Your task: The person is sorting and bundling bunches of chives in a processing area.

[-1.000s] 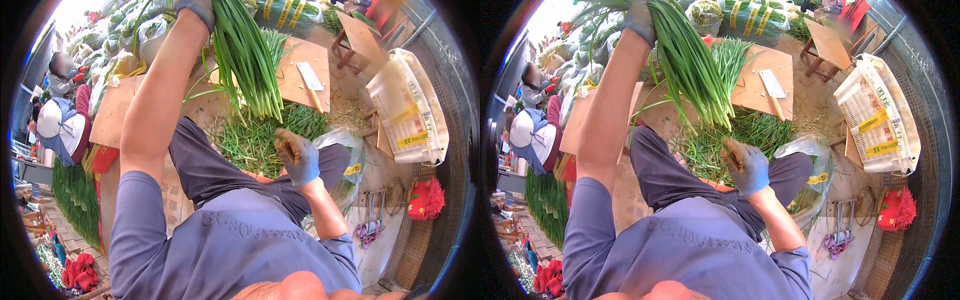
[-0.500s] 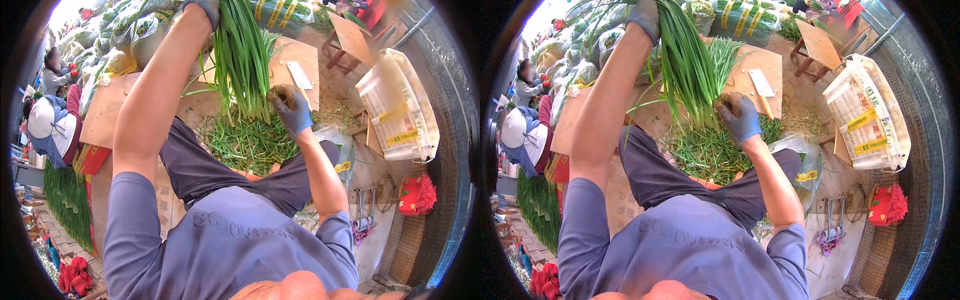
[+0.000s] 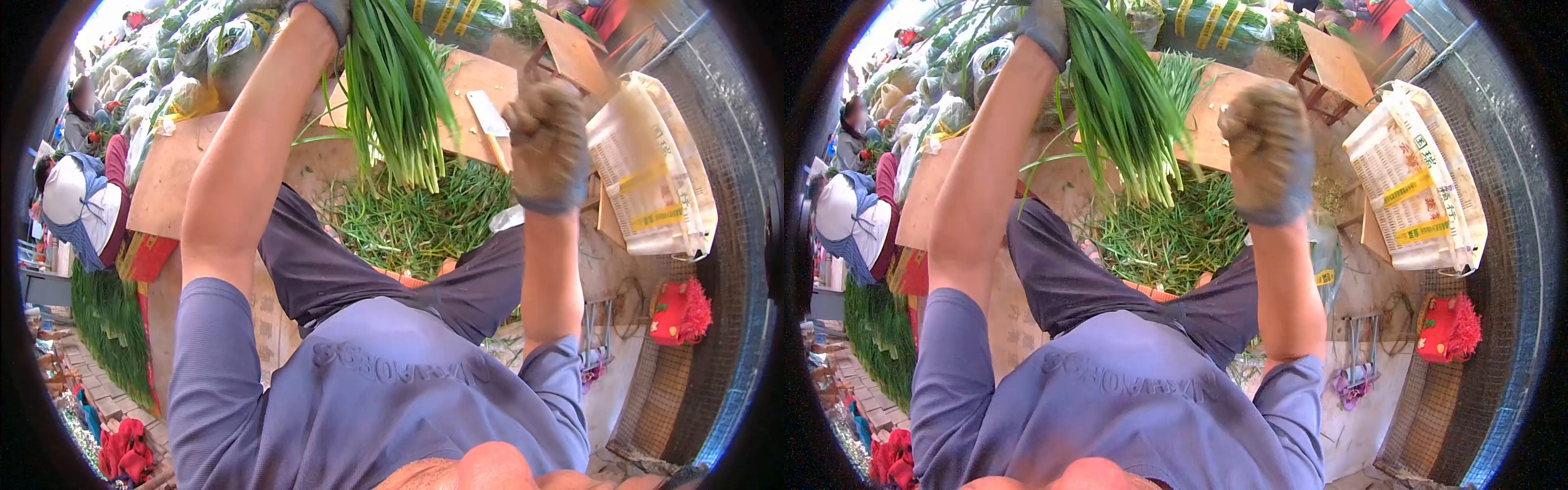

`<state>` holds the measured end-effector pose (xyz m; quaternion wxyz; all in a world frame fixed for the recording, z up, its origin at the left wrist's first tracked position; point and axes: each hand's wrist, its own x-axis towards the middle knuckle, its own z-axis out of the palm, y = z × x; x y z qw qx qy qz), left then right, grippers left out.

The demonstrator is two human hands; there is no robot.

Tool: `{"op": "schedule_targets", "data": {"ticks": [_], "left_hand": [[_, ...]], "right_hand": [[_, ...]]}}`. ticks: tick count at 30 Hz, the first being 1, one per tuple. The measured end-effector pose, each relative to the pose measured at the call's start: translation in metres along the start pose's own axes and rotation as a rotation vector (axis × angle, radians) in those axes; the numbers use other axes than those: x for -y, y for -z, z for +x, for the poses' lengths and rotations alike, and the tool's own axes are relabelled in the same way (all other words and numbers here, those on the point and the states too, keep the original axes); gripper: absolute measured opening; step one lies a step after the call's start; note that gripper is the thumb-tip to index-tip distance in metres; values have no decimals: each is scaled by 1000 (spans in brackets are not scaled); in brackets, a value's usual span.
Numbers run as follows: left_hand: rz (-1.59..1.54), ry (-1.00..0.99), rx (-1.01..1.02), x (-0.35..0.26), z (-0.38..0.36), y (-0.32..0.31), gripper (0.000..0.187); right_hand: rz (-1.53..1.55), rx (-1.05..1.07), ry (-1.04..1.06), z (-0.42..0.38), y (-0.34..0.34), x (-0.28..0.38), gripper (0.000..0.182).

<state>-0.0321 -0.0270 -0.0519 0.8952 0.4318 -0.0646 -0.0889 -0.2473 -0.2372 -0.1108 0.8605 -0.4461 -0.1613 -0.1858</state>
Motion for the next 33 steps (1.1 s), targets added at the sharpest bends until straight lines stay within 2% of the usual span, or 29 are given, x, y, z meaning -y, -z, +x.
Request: {"op": "schedule_targets", "data": {"ticks": [1,2,4,6,8,9,11,13,14,16,19,20,23,26,29,30,33], "left_hand": [[-54,-12,-26,-2,-1,-4,32],[-60,-22,-14,-5,-2,-7,31],[-70,-18,10,-1,-6,-10,30],[-25,-65,9,-3,-10,-12,30],[19,-100,1,-5,-8,-9,31],[34,-107,-2,-5,-4,-9,32],[51,-103,-3,-4,-10,-17,33],[64,-74,5,-6,-41,-42,34],[46,-61,86,-3,-28,-34,34],[9,-51,256,-5,12,-12,34],[71,-91,143,-7,-5,-27,36],[53,-106,166,-5,-3,-25,34],[137,-117,369,-9,-18,-31,32],[0,-113,435,-6,-34,-53,37],[137,-263,583,-5,-17,-42,42],[84,-220,537,-5,-20,-46,40],[-7,-71,439,-5,-31,-44,39]], "right_hand": [[323,125,-117,-3,2,16,22],[403,216,-106,-12,-1,25,28],[295,197,-49,-42,11,16,34],[-513,528,-256,-66,30,-6,29],[-1331,823,-439,-91,56,-40,41],[-1679,1002,-202,-106,79,-65,36],[-1181,497,-668,-91,57,-44,34],[-1311,121,-178,-75,48,-37,31],[-1248,-4,-361,-64,41,-26,28],[-1114,-48,-260,-47,66,-49,27],[-951,-56,-166,-41,83,-66,26],[-902,-42,-147,-40,85,-70,26],[-1087,-15,-36,-39,80,-68,24],[-1092,-16,-86,-39,89,-75,23],[-1104,28,-67,-39,92,-78,22],[-1139,74,-21,-36,93,-80,20],[-1075,96,-54,-35,91,-79,17]]}}
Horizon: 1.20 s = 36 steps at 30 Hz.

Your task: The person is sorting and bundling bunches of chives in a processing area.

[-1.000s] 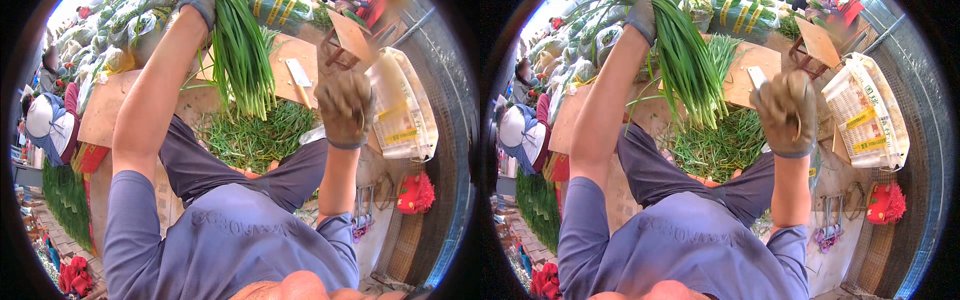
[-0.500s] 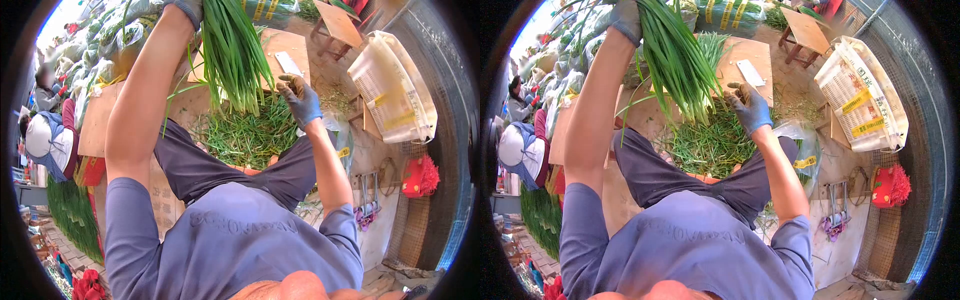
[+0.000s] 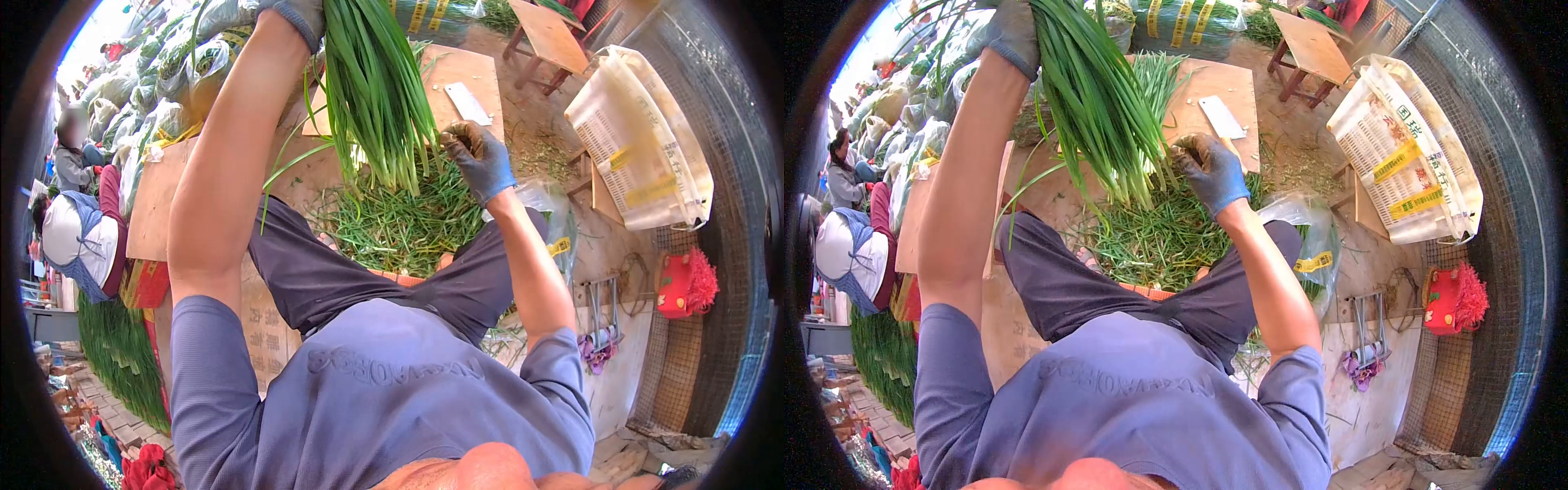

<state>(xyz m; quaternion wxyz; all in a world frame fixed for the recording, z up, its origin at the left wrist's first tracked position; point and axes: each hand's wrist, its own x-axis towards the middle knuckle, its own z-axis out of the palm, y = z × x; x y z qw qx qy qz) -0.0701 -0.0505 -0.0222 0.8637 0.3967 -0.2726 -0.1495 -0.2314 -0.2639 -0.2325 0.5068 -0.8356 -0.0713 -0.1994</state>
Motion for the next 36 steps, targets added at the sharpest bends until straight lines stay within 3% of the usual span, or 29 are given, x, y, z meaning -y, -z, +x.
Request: {"op": "schedule_targets", "data": {"ticks": [2,5,7,9,11,15,18,19,20,22,25,28,31,36], "left_hand": [[91,11,65,3,24,53,37],[86,30,19,4,14,36,32],[68,36,-64,1,-8,-9,29],[89,35,-157,-3,-25,-38,27],[139,-6,-226,8,-12,-4,26],[122,-46,-175,16,5,32,26],[157,-33,-196,8,-9,-6,23],[118,-28,-174,9,-4,-3,23],[78,-23,-150,9,3,4,23],[42,0,-166,11,10,16,23],[65,33,-313,11,8,17,22],[58,46,-285,8,4,14,21],[102,37,-309,7,-11,-6,21],[111,36,-223,10,-14,2,22]], "right_hand": [[102,8,-87,2,1,7,16],[399,-37,-146,10,5,22,13],[603,-57,-151,17,15,33,7],[772,-111,-86,22,19,50,7],[923,-185,-77,23,27,75,5],[1154,97,229,8,62,80,16],[-79,-198,330,-10,51,85,32],[138,-49,51,-14,48,74,46],[235,12,-83,-13,42,59,50],[331,149,-138,-12,32,21,46],[203,300,-93,-6,23,8,40],[-100,307,-96,-1,25,12,27],[-441,236,339,3,26,29,17],[-605,358,311,13,28,56,15]]}}
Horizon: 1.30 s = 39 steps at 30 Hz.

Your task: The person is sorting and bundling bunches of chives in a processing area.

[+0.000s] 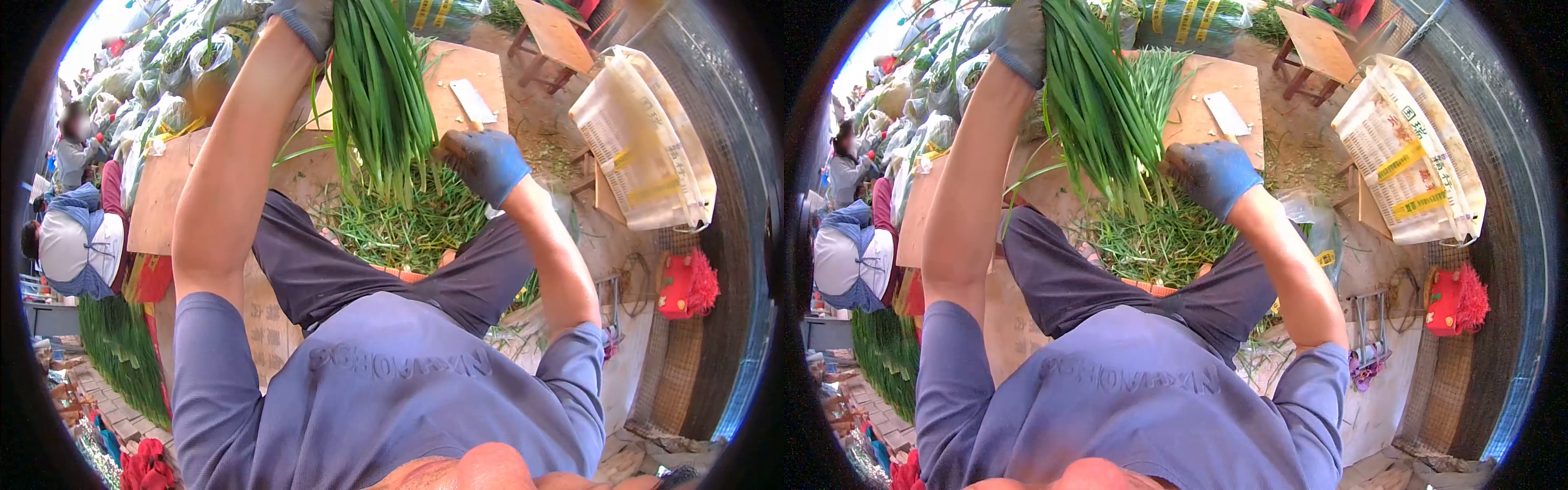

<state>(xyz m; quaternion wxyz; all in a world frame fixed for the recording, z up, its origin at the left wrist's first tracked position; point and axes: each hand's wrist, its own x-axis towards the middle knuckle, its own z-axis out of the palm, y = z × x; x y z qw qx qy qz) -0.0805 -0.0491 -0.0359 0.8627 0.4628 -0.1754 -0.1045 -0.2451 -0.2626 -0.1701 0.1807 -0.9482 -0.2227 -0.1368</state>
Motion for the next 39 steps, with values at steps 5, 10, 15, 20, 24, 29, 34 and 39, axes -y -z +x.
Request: {"op": "schedule_targets", "data": {"ticks": [5,10,15,20,24,29,34,39], "left_hand": [[-48,81,30,3,-2,-2,23],[17,43,10,8,3,8,25],[-111,127,1,0,4,7,27],[93,-49,-46,3,6,3,24],[292,-18,-342,5,-11,-33,28],[764,-112,-118,20,-34,-62,45],[621,-498,97,49,-67,-101,43],[929,-744,527,75,-35,-85,77]], "right_hand": [[572,-136,-59,22,9,5,15],[1007,-287,-108,23,46,22,24],[1398,181,244,-28,4,-19,35],[329,473,-95,-67,-22,24,58],[561,-21,-267,-32,13,31,100],[826,-271,-262,50,11,16,108],[1332,-445,-198,64,-8,-4,64],[1771,-598,-227,63,-13,-75,53]]}}
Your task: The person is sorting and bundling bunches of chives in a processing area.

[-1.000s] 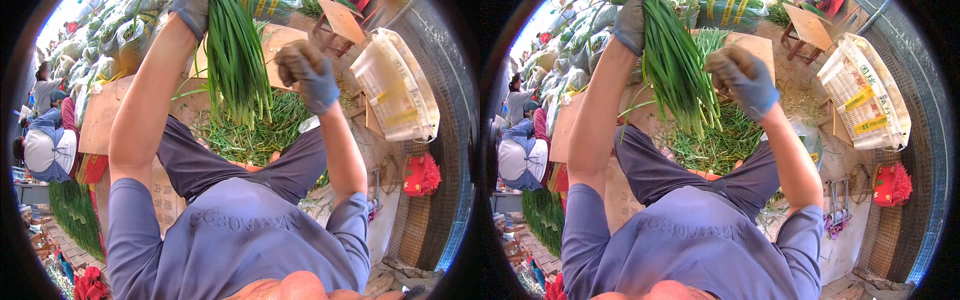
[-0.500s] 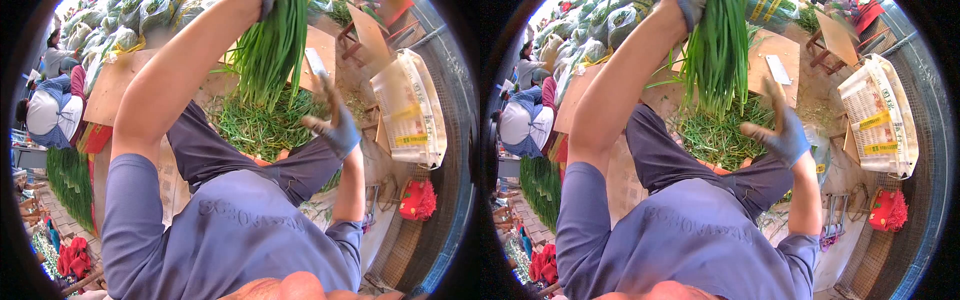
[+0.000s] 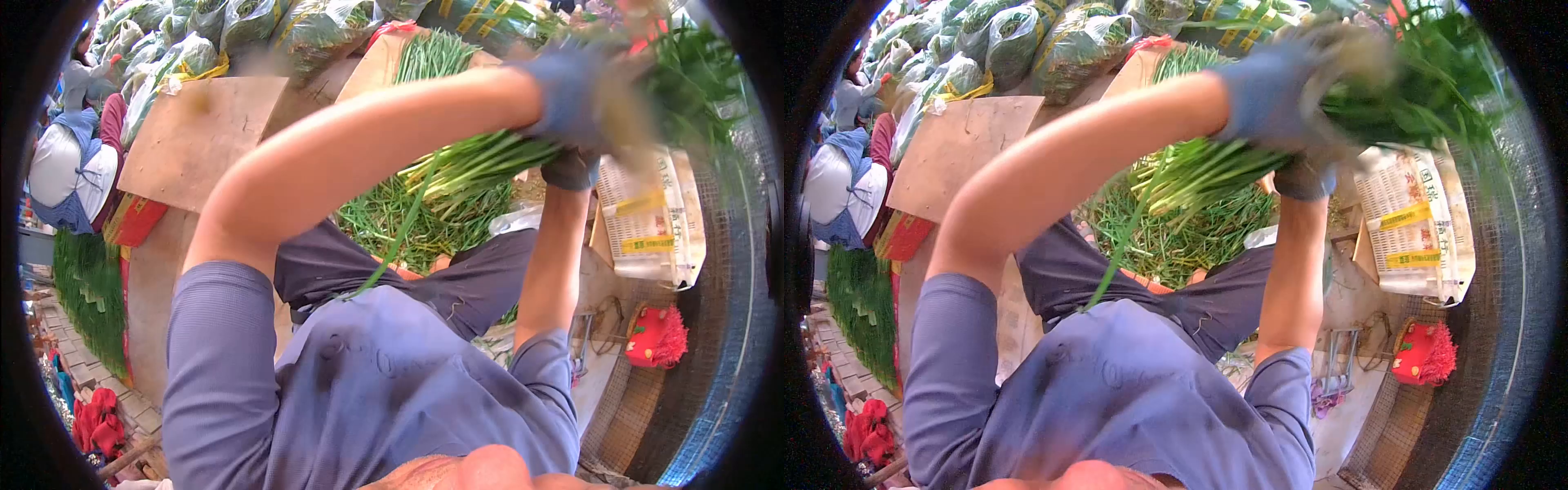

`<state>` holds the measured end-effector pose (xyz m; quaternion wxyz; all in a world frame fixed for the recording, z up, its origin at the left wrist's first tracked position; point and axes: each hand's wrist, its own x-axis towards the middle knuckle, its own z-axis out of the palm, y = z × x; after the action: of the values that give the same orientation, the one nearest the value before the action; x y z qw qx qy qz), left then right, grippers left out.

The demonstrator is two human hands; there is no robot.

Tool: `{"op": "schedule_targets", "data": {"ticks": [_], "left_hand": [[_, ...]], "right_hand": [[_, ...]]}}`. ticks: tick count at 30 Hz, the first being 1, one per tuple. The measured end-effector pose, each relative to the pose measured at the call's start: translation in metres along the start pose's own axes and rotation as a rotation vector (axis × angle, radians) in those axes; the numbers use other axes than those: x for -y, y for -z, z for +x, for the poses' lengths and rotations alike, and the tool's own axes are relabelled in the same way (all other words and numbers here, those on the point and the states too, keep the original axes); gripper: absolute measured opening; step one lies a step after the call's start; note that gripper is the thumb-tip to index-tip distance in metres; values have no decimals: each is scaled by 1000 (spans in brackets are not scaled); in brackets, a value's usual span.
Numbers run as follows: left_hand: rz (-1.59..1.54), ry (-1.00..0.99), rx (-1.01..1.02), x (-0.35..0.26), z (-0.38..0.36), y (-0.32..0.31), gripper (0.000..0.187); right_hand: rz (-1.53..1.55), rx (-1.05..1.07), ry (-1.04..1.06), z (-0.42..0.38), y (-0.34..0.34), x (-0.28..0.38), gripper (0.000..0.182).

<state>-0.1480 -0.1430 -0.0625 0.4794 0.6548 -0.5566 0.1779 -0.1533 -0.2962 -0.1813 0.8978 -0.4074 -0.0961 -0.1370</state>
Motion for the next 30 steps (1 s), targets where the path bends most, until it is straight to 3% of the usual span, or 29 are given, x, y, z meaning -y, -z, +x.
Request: {"op": "schedule_targets", "data": {"ticks": [1,3,4,7,9,11,12,15,16,18,20,22,25,26,29,30], "left_hand": [[277,-84,-133,3,-27,-5,97],[438,48,159,6,-78,2,120],[280,168,185,12,-101,1,126],[-97,438,286,31,-155,-1,130],[-221,548,326,35,-183,-4,116],[-105,657,319,63,-217,-27,88],[-16,659,266,49,-217,-23,51],[-52,654,205,45,-241,-28,36],[-46,698,183,46,-250,-29,31],[-25,797,129,52,-276,-27,22],[246,960,347,82,-330,-33,23],[301,1163,927,105,-356,-31,39],[352,872,1285,92,-366,-29,51],[428,686,1164,83,-363,-27,60],[368,500,668,59,-304,-18,47],[90,732,503,35,-270,-8,37]], "right_hand": [[16,4,21,5,5,8,50],[-54,-11,98,-23,-27,49,33],[49,180,219,-15,-5,53,37],[11,-3,266,-39,-7,74,55],[153,50,279,-49,-3,84,52],[241,39,282,-57,4,91,52],[238,59,270,-57,17,96,49],[104,-42,322,-67,10,103,40],[63,16,231,-72,4,105,29],[224,48,210,-72,19,121,26],[227,54,234,-72,47,137,27],[137,59,271,-75,65,145,30],[191,87,227,-80,40,140,30],[142,55,239,-81,41,137,30],[200,66,228,-76,39,126,28],[209,6,246,-74,48,124,27]]}}
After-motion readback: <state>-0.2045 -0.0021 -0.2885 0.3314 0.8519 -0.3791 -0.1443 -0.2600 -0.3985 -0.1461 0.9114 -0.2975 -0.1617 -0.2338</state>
